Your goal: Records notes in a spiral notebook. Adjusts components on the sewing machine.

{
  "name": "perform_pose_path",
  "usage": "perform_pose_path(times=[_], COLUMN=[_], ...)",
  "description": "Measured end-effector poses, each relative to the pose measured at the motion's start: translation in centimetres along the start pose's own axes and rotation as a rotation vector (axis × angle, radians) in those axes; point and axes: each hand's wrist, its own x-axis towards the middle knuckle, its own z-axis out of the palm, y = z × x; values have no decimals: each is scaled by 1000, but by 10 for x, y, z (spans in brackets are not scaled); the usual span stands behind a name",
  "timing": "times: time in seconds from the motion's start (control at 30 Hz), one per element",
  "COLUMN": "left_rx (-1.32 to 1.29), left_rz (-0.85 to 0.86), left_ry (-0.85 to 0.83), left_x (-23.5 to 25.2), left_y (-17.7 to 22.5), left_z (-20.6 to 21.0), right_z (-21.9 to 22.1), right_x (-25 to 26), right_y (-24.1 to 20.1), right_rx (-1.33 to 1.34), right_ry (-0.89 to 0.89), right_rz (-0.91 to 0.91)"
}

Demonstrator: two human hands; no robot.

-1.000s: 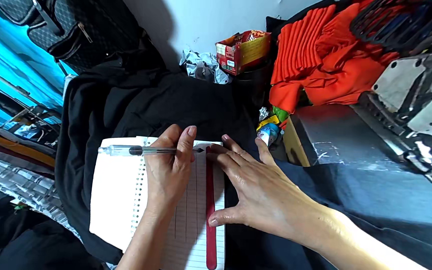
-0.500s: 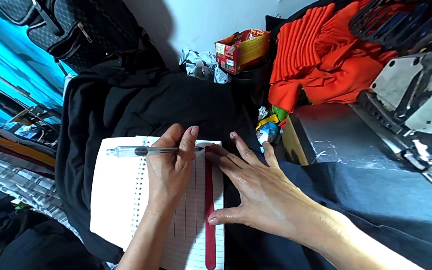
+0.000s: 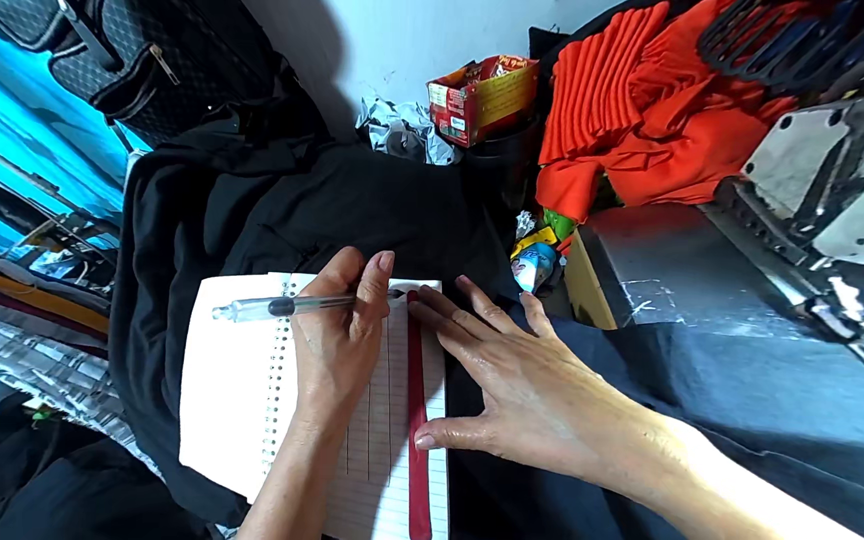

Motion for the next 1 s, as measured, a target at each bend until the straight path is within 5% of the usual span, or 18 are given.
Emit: perform_pose_path(times=[1.0], left_rx=[148], left_rz=[46], left_ry=[-32], left_x=[-20], left_y=[14], left_z=[-7], right_z=[-8], right_x=[1], right_y=[-4], right_rx=[-29], right_ry=[-75], right_rz=[34])
